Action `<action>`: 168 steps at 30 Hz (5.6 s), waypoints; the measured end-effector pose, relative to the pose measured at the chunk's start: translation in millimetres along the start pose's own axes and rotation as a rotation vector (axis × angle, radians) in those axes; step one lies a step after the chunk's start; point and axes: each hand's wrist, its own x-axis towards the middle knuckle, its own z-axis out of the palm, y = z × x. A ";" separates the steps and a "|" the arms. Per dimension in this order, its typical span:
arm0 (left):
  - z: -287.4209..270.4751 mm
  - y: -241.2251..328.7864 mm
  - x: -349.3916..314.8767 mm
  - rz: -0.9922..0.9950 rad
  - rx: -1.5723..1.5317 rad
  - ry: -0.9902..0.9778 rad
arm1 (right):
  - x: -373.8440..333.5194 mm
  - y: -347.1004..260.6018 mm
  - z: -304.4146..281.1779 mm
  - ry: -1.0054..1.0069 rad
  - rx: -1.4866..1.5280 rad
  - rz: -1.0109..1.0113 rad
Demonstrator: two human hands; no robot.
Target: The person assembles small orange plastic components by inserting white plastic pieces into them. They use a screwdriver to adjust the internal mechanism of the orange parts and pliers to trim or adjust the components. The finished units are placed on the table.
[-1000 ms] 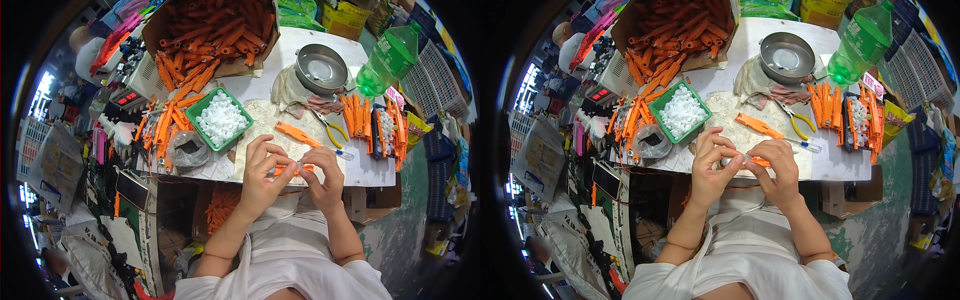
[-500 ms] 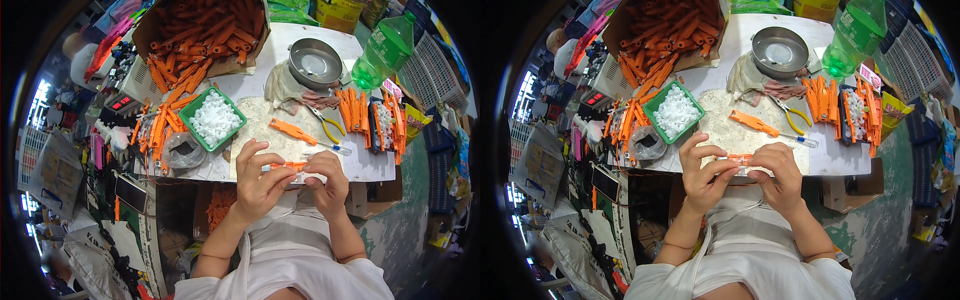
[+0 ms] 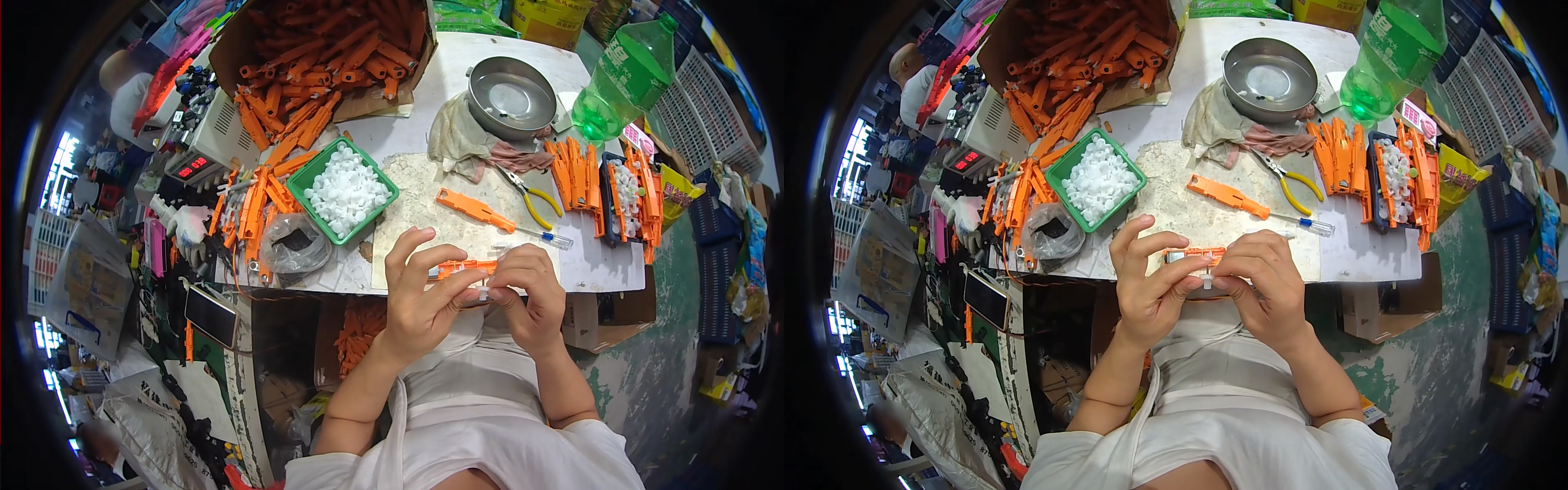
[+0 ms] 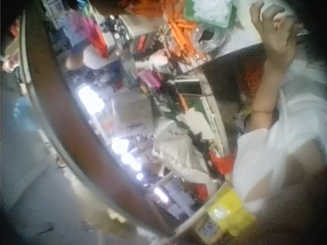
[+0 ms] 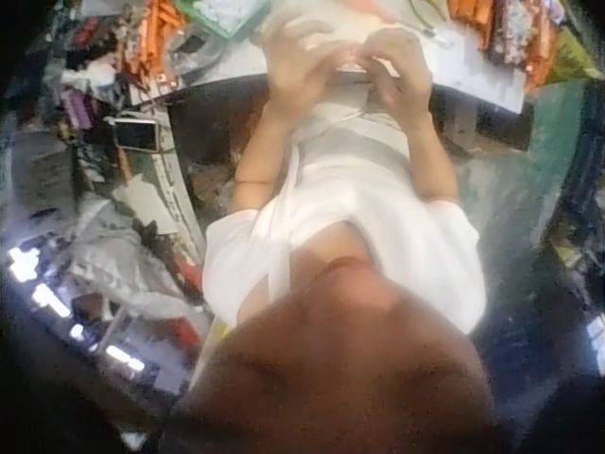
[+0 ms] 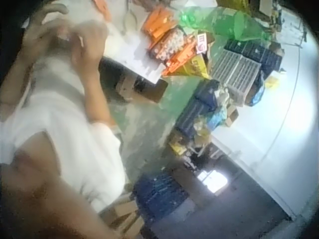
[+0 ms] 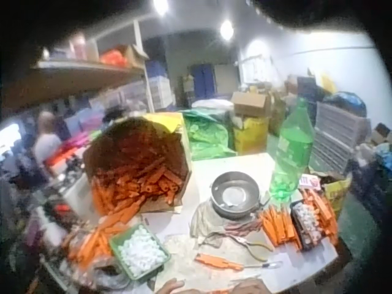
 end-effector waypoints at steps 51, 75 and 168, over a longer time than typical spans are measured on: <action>22.0 -29.4 -78.2 -0.108 0.454 -0.172 | 23.2 49.0 32.4 -0.552 -0.262 0.115; 20.8 -30.5 -77.0 -0.072 0.516 -0.177 | 35.3 54.9 22.7 -0.710 -0.157 0.008; 3.5 -17.1 -22.8 -0.269 -0.477 -0.023 | 20.8 -19.5 3.4 -0.219 -0.356 -0.175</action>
